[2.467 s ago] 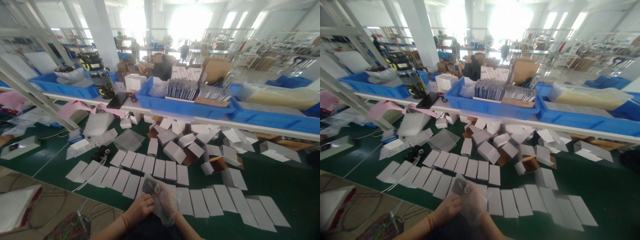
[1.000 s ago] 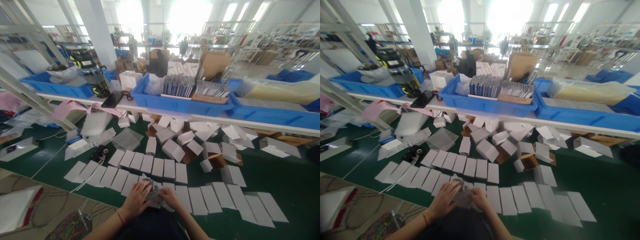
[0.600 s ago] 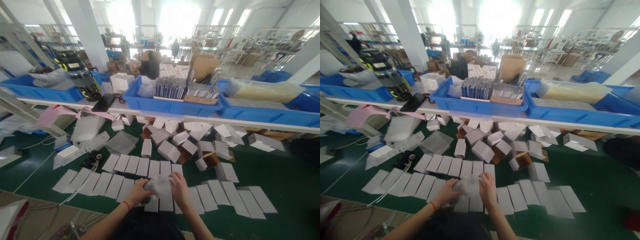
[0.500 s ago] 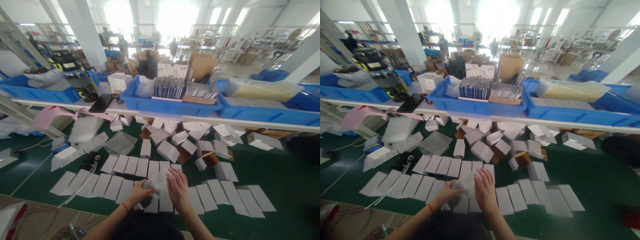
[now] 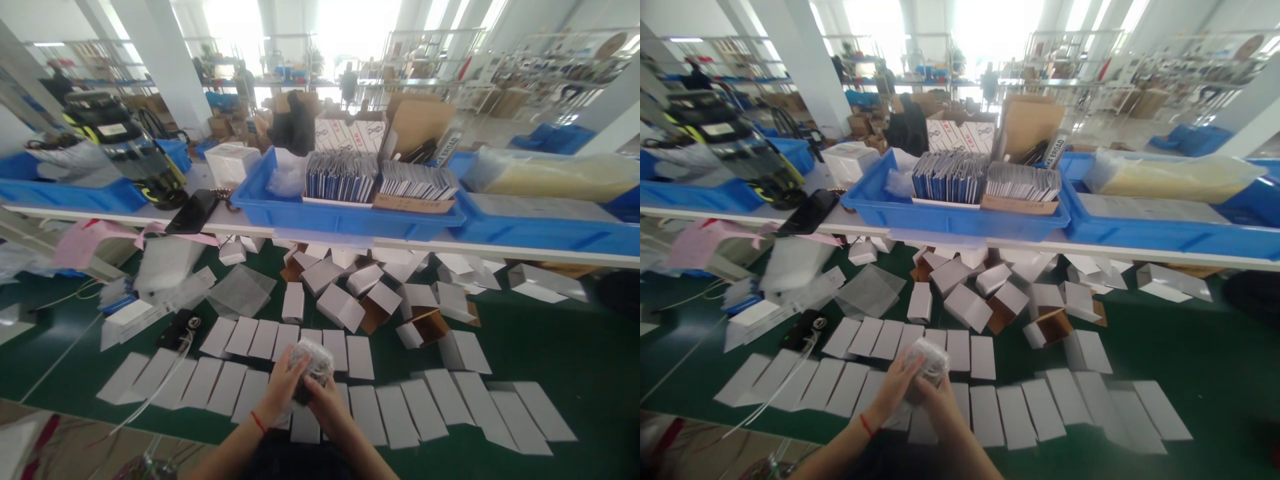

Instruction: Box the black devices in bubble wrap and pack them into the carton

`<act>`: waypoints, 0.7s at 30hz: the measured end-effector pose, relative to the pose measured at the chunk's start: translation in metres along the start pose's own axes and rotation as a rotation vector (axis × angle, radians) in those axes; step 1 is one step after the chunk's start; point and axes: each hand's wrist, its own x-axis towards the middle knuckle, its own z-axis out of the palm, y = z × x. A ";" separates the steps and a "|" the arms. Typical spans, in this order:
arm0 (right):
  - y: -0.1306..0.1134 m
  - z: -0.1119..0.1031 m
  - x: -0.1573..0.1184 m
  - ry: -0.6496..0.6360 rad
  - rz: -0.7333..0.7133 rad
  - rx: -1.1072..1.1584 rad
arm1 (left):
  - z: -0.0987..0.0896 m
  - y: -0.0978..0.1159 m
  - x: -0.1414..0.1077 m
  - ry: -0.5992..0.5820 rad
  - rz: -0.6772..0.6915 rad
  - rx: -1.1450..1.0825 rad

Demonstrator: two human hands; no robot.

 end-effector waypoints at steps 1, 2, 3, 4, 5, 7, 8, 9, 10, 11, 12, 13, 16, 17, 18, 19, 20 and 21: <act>-0.004 0.004 0.001 -0.012 -0.002 0.035 | 0.005 0.001 0.004 0.007 0.041 0.101; -0.008 0.005 0.002 -0.005 -0.013 0.061 | 0.008 0.003 0.008 0.001 0.096 0.204; -0.013 0.005 0.003 0.021 -0.022 0.085 | 0.011 0.005 0.013 -0.011 0.166 0.304; -0.017 0.001 0.005 0.062 -0.027 0.112 | 0.012 0.008 0.020 -0.016 0.244 0.396; -0.021 -0.005 0.006 0.107 -0.026 0.143 | 0.011 0.011 0.029 -0.002 0.312 0.475; -0.025 -0.022 0.005 0.200 -0.006 0.193 | 0.006 0.014 0.054 0.089 0.359 0.602; -0.026 -0.033 0.003 0.241 0.007 0.212 | 0.003 0.014 0.069 0.152 0.330 0.646; -0.027 -0.043 0.000 0.276 0.018 0.225 | 0.000 0.013 0.085 0.214 0.273 0.682; -0.027 -0.054 -0.004 0.301 0.022 0.232 | -0.003 0.010 0.101 0.266 0.210 0.709; -0.027 -0.063 -0.009 0.317 0.020 0.238 | -0.004 0.006 0.116 0.301 0.152 0.731; -0.026 -0.072 -0.014 0.329 0.017 0.242 | -0.005 0.002 0.130 0.319 0.106 0.745; -0.025 -0.080 -0.020 0.340 0.014 0.244 | -0.004 -0.002 0.142 0.324 0.073 0.752; -0.019 -0.098 -0.035 0.388 0.023 0.247 | -0.001 -0.011 0.168 0.297 -0.021 0.754; -0.015 -0.103 -0.039 0.401 0.029 0.248 | -0.001 -0.013 0.174 0.279 -0.047 0.745; -0.011 -0.107 -0.042 0.416 0.031 0.249 | -0.002 -0.014 0.180 0.259 -0.070 0.730; -0.007 -0.112 -0.044 0.433 0.032 0.247 | -0.004 -0.014 0.185 0.236 -0.092 0.709; -0.003 -0.116 -0.046 0.455 0.032 0.245 | -0.007 -0.014 0.189 0.210 -0.113 0.679; 0.000 -0.120 -0.048 0.481 0.030 0.242 | -0.011 -0.014 0.191 0.182 -0.132 0.642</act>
